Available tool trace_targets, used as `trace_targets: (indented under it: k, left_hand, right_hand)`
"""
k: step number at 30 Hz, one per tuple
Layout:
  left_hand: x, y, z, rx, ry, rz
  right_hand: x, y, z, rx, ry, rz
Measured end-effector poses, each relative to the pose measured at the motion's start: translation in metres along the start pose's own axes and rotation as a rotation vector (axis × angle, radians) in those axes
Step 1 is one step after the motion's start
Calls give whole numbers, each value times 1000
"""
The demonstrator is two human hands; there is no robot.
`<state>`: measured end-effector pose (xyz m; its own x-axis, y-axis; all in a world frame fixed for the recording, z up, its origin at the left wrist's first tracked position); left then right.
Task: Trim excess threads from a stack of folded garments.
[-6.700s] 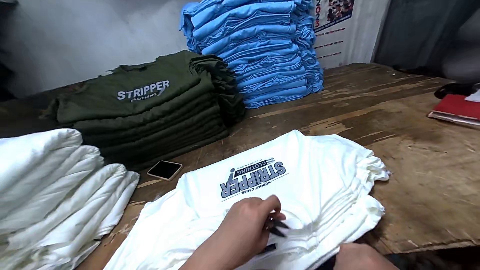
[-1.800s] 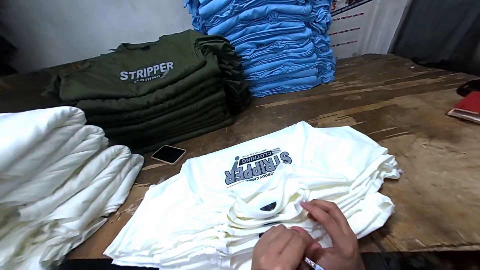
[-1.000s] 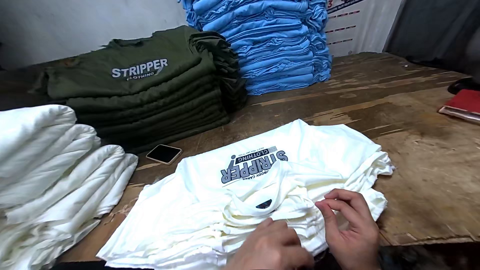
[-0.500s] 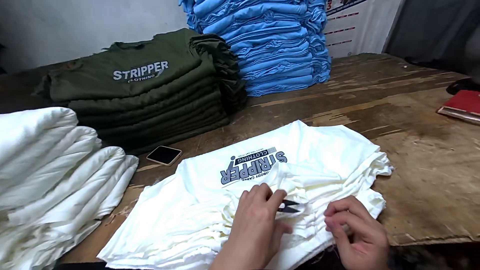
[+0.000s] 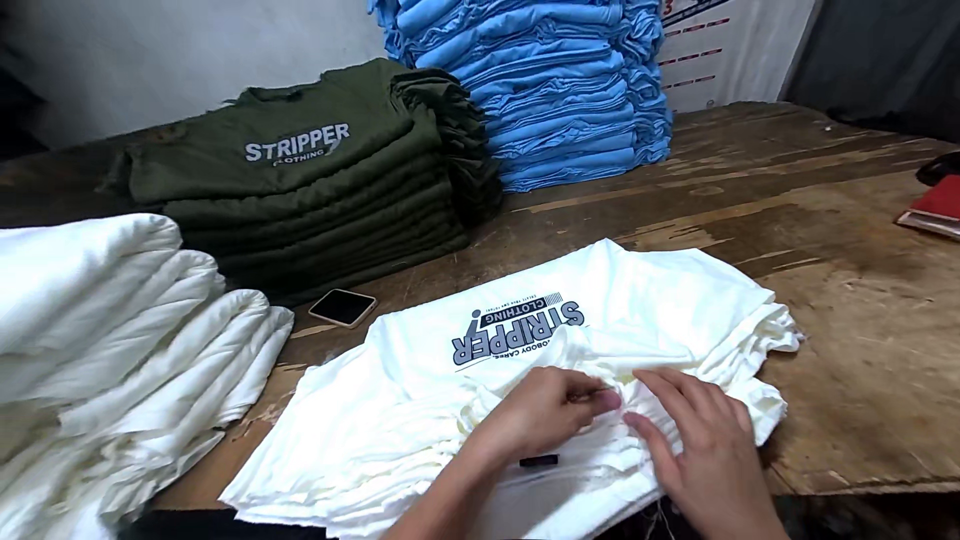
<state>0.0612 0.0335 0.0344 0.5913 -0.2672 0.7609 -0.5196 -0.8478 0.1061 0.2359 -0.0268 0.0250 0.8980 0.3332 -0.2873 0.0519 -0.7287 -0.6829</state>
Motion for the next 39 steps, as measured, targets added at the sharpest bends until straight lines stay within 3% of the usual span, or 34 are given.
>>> trace_targets:
  k: [3, 7, 11, 13, 15, 18, 20, 21, 25, 27, 30, 35, 39]
  left_hand:
    - [-3, -4, -9, 2, 144, 1]
    - [-7, -7, -24, 38, 294, -56]
    - [-5, -13, -30, -3, 305, -35]
    - [-1, -15, -36, 69, 177, -31]
    - [4, -15, -49, 294, -133, -38]
    - [-2, -18, -50, 607, -481, 47]
    - [-11, -23, -38, 519, -502, 9]
    - [-13, -23, -34, 486, -492, 4]
    - [-3, -7, -29, 596, -473, 236]
    - [2, 1, -24, 629, -483, 366]
    - [5, 9, -19, 606, -471, 442]
    - [7, 31, -23, 556, -417, 557]
    - [26, 46, -17, 477, -449, 697]
  right_hand:
    - [16, -1, -15, -91, -49, -62]
    - [2, -4, -34, -412, -266, -141]
    - [-23, -6, -9, -162, -236, -133]
    - [-30, 1, 6, -74, -186, -244]
    - [-32, 4, -4, -69, -288, -318]
    - [-27, 6, -28, -343, -490, -299]
    - [-24, 9, -35, -561, -487, -275]
    - [-21, 8, -37, -590, -475, -236]
    - [-14, -2, -29, -179, -338, -21]
    - [-19, -1, -14, -37, -224, -12]
    - [-23, 7, 1, 48, -248, -55]
    - [-10, 22, -7, 93, -729, -45]
    - [-8, 28, -12, 128, -685, -97]
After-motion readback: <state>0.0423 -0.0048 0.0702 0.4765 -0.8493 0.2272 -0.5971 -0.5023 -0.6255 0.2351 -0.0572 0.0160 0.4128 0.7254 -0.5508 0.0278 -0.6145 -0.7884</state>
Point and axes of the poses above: each hand's wrist, its own y-axis away from the middle knuckle, its own z-axis out of the palm, x = y × z, the point moved 7 cm from there along -y, towards the middle knuckle, and after that the axes turned 3 degrees about x, right-handed, at the moved point
